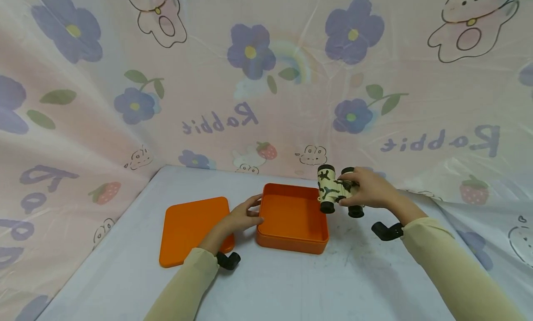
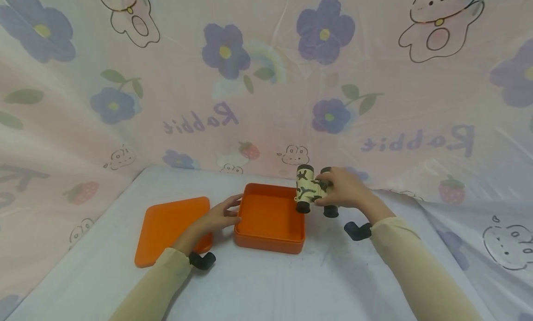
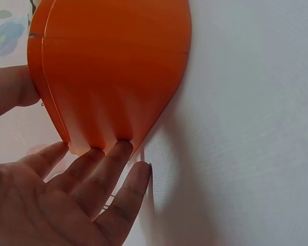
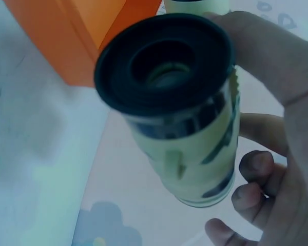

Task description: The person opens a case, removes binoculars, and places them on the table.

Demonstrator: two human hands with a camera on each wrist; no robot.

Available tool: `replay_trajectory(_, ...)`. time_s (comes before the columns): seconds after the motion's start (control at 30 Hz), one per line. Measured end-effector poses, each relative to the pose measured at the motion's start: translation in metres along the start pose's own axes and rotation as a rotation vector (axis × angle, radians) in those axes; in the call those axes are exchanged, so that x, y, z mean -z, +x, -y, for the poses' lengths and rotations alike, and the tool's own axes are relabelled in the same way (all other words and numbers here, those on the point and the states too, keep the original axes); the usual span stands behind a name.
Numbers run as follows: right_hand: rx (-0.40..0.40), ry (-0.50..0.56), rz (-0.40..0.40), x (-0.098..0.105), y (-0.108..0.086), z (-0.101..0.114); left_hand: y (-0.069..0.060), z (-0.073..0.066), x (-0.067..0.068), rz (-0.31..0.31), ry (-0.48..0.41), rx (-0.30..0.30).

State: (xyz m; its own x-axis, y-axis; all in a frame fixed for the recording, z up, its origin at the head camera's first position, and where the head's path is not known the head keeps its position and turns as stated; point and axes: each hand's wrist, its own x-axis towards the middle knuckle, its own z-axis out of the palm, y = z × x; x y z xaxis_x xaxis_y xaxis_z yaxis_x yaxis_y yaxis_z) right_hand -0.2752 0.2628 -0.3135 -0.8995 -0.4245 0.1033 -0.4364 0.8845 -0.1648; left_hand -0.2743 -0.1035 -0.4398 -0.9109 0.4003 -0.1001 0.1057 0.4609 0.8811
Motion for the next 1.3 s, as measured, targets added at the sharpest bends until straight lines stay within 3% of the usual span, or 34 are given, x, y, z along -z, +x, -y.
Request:
replay_trajectory(0.53,-0.056,-0.047,0.024,-0.001,-0.014,-0.028,-0.003,-0.002,0.0,-0.001,0.012,0.003)
replay_trajectory(1.3,-0.112,-0.017,0.122,-0.03,-0.025,-0.054,-0.004,-0.004,0.001,0.021,-0.031,-0.021)
